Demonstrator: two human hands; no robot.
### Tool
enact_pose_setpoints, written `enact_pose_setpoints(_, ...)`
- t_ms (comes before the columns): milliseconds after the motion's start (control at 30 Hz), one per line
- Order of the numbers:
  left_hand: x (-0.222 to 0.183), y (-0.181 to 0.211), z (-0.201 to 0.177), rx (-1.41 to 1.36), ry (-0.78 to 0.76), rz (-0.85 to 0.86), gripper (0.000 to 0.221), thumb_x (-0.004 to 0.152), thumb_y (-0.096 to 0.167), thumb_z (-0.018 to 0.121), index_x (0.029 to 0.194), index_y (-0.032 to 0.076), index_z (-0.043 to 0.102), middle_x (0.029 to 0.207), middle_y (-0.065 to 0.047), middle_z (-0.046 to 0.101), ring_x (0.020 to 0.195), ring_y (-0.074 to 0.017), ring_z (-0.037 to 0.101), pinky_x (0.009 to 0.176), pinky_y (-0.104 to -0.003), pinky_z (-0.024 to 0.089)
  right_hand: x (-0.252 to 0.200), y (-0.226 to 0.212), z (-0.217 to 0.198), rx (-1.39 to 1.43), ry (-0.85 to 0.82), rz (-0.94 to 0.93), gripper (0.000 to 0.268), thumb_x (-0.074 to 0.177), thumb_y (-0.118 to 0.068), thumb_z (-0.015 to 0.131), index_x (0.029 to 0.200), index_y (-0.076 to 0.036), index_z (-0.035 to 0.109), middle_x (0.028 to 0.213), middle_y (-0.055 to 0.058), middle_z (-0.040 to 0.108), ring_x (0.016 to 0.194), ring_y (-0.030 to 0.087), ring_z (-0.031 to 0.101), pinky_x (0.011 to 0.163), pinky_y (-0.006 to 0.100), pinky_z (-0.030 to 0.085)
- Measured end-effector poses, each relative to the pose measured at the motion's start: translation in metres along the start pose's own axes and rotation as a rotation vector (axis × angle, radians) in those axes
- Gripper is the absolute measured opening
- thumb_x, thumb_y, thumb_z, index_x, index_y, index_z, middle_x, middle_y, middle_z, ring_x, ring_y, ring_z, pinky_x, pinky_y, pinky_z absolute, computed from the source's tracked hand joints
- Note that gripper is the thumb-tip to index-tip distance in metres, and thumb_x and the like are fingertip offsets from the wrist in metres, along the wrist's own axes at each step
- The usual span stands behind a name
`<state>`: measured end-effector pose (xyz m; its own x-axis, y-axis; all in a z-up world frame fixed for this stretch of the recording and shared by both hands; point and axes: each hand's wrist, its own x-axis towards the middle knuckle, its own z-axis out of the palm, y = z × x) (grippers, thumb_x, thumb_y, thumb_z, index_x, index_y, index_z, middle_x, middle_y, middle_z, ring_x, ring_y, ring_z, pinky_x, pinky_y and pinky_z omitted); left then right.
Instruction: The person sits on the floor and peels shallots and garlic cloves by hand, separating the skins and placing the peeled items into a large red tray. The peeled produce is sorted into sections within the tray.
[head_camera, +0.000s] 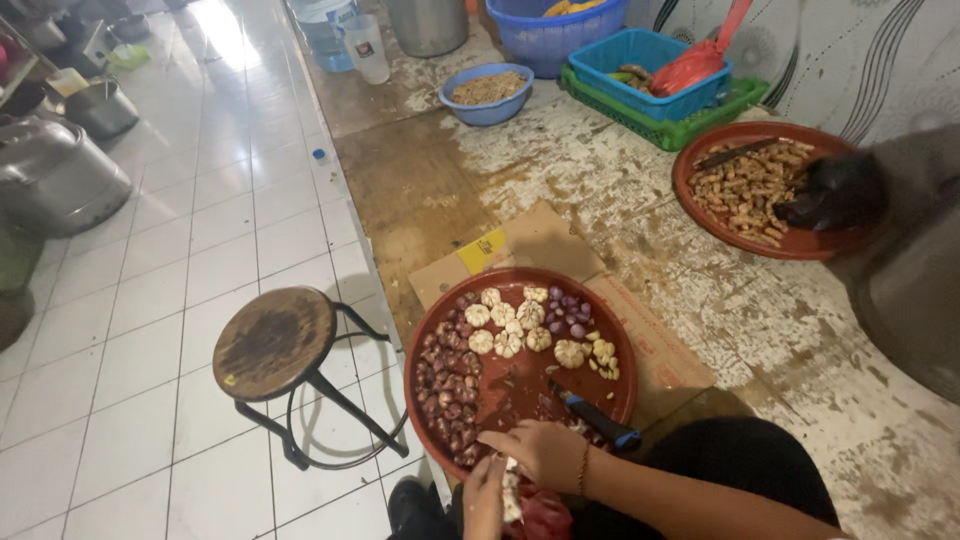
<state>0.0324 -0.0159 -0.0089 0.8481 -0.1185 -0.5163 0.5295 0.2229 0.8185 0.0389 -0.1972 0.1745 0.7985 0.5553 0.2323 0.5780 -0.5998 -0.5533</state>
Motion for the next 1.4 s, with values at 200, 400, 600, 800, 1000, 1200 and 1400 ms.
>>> enact_pose_setpoints(200,0.069,0.034,-0.005,0.096,0.03,-0.31,0.035,0.099,0.03,0.068,0.112,-0.002,0.077,0.089,-0.008,0.069,0.078,-0.0178,0.055,0.072,-0.035,0.047,0.024,0.065,-0.024,0.679,-0.214,0.305,0.062,0.097,-0.015,0.064,0.155,-0.011,0.041,0.126,0.015,0.06,0.108,0.028,0.066,0.085,0.042,0.058)
enact_pose_setpoints(400,0.119,0.024,0.026,0.147,0.063,-0.084,0.037,0.091,0.022,0.072,0.119,-0.003,0.077,0.1,-0.009,0.08,0.092,-0.0149,0.073,0.085,-0.03,0.055,0.039,0.131,-0.012,1.297,-0.162,0.722,0.064,0.094,-0.009,0.067,0.152,-0.01,0.04,0.137,0.017,0.06,0.106,0.021,0.068,0.086,0.035,0.063)
enact_pose_setpoints(600,0.169,0.012,0.016,0.06,-0.171,-0.276,0.054,0.09,0.031,0.073,0.134,-0.002,0.067,0.107,-0.011,0.077,0.091,-0.0169,0.07,0.084,-0.033,0.052,0.042,0.188,0.002,1.336,-0.182,0.748,0.06,0.092,0.001,0.066,0.147,-0.008,0.045,0.131,0.012,0.064,0.103,0.017,0.067,0.086,0.031,0.062)
enact_pose_setpoints(800,0.181,-0.023,0.013,0.075,-0.133,-0.403,0.053,0.091,0.033,0.075,0.131,-0.002,0.071,0.094,-0.008,0.072,0.077,-0.0126,0.066,0.069,-0.027,0.049,0.042,0.212,0.035,1.127,-0.032,0.705,0.044,0.094,0.0,0.055,0.137,-0.004,0.056,0.113,0.013,0.069,0.096,0.015,0.066,0.081,0.028,0.054)
enact_pose_setpoints(1000,0.177,-0.048,0.022,-0.184,-0.134,-0.339,0.042,0.091,0.018,0.071,0.129,0.001,0.066,0.085,-0.008,0.071,0.066,-0.0144,0.063,0.059,-0.03,0.05,0.039,0.214,0.033,1.147,-0.122,0.718,0.051,0.089,-0.005,0.069,0.136,-0.01,0.049,0.113,0.005,0.061,0.105,0.013,0.06,0.092,0.031,0.053)
enact_pose_setpoints(1200,0.174,-0.05,0.019,-0.223,-0.07,-0.42,0.04,0.095,0.017,0.065,0.131,0.001,0.064,0.092,-0.008,0.073,0.076,-0.0155,0.071,0.067,-0.031,0.056,0.046,0.199,0.014,1.016,-0.138,0.707,0.05,0.09,-0.008,0.066,0.137,-0.011,0.05,0.11,0.005,0.064,0.103,0.015,0.061,0.091,0.032,0.054)
enact_pose_setpoints(1400,0.167,-0.056,0.023,-0.291,-0.174,-0.243,0.037,0.094,0.018,0.066,0.126,-0.001,0.067,0.08,-0.007,0.07,0.061,-0.0131,0.062,0.055,-0.026,0.045,0.052,0.179,0.014,0.927,-0.095,0.675,0.044,0.091,-0.006,0.063,0.133,-0.008,0.05,0.107,0.007,0.065,0.102,0.015,0.063,0.09,0.032,0.053)
